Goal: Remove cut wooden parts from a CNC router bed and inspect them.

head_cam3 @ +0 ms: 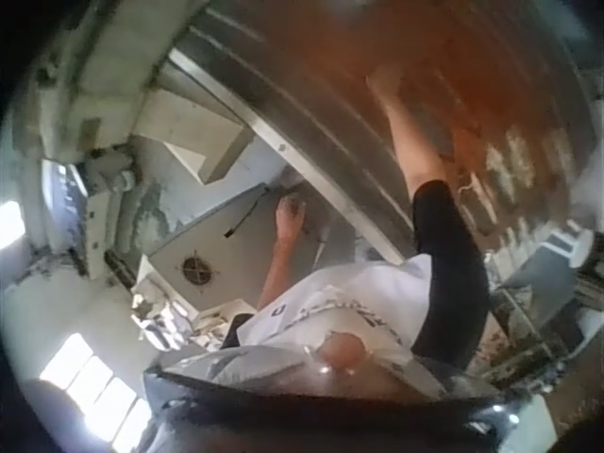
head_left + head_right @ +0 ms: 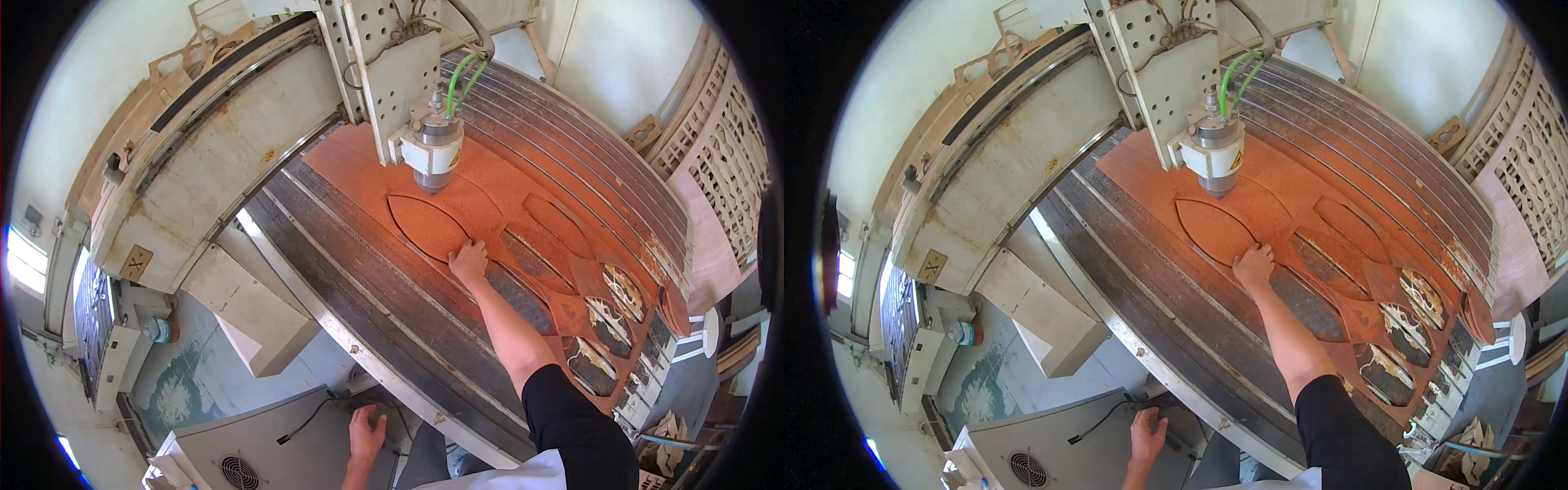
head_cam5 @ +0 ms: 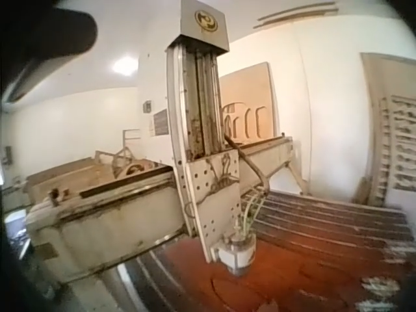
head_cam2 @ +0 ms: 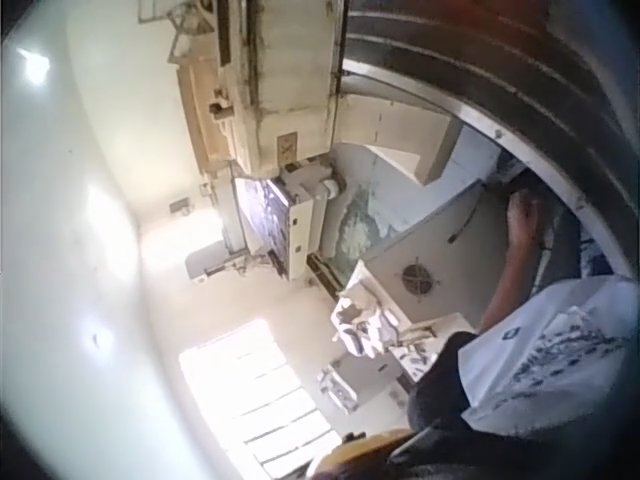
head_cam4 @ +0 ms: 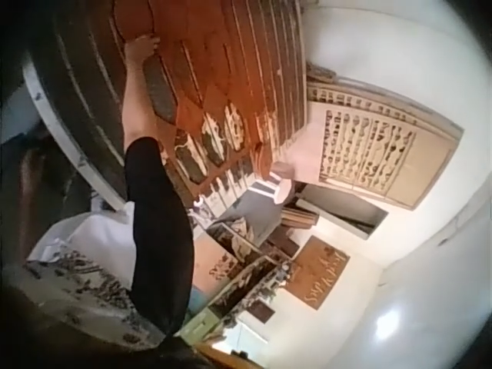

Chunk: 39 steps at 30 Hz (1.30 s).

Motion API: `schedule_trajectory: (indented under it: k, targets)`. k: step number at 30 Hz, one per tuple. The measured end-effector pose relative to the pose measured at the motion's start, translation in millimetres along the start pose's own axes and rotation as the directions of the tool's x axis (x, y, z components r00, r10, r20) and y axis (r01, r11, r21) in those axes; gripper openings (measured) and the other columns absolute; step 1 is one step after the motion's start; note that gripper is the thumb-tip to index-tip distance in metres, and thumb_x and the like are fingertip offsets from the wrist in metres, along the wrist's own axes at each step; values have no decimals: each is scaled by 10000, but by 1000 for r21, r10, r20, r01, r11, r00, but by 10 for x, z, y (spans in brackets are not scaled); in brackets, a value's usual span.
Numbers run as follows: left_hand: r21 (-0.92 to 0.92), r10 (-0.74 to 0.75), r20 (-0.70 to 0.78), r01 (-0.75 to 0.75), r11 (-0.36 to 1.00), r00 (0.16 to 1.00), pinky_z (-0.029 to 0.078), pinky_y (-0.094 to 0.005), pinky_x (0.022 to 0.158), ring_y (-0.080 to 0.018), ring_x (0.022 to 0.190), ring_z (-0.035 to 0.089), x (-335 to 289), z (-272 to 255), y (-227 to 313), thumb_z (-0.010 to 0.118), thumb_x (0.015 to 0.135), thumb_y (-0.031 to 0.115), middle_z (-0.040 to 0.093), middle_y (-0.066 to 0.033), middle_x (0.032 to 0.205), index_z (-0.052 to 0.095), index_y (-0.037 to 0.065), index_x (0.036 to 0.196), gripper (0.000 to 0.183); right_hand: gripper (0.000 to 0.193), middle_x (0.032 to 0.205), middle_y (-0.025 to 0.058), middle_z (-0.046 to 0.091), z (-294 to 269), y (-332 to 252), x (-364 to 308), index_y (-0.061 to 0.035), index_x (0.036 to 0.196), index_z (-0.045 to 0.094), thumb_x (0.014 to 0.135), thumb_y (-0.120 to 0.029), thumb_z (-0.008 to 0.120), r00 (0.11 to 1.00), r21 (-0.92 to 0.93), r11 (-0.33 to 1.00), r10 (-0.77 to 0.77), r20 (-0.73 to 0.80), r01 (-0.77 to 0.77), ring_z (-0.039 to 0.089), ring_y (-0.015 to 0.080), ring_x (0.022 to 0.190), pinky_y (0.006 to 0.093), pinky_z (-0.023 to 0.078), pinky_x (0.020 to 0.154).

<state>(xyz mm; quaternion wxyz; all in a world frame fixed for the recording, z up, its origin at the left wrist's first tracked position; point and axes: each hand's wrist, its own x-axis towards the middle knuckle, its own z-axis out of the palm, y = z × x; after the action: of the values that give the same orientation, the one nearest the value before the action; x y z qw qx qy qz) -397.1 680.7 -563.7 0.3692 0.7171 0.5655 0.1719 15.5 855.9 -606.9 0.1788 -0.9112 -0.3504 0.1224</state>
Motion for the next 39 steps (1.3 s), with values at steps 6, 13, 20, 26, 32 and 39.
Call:
schedule_trajectory:
  k: [6,13,20,26,32,39]
  targets:
    - [-22,85,21,-85,996,996,507,-408,753,-343,842,624,455,-68,106,683,774,75,626,-192,932,603,-26,1009,269,396,1094,282,482,-54,28,-323,52,1080,568,793,-197,682,974,241,966,-32,-224,87,534,427,1014,468,454,855]
    - [-45,226,-48,-228,973,973,506,-426,660,-346,746,652,2109,-81,531,639,804,77,658,-178,787,610,-7,848,99,160,749,229,540,-198,409,-1758,10,735,565,807,-111,640,975,436,878,-129,-179,196,554,405,722,489,436,656]
    - [129,443,108,-454,881,890,505,-457,729,-402,814,622,4061,440,1228,645,764,121,641,-224,823,614,-27,819,161,148,702,169,530,-636,918,-2811,-2,717,560,776,-91,661,994,375,927,15,-104,25,543,344,624,441,434,574]
    - [276,570,263,-627,729,778,470,-424,923,-377,1073,562,4869,863,1483,575,809,135,593,-221,1149,611,-12,1105,332,87,691,139,521,-769,1299,-3162,-17,794,575,753,-41,647,972,313,949,103,-209,-33,535,301,591,411,429,546]
    - [430,583,464,-745,510,667,302,-473,1080,-319,1289,405,5165,1076,1536,541,864,248,481,-190,1321,399,28,1362,562,88,724,141,568,-789,1384,-3338,-4,807,597,737,-28,646,934,337,936,209,-289,-105,596,255,592,346,477,541]
    - [455,479,543,-721,522,690,280,-536,1058,-321,1288,388,5309,1032,1618,536,873,273,468,-153,1338,480,76,1318,490,94,738,133,577,-966,1022,-3281,-13,816,603,741,-45,651,942,318,930,260,-213,-185,610,250,622,334,478,534]
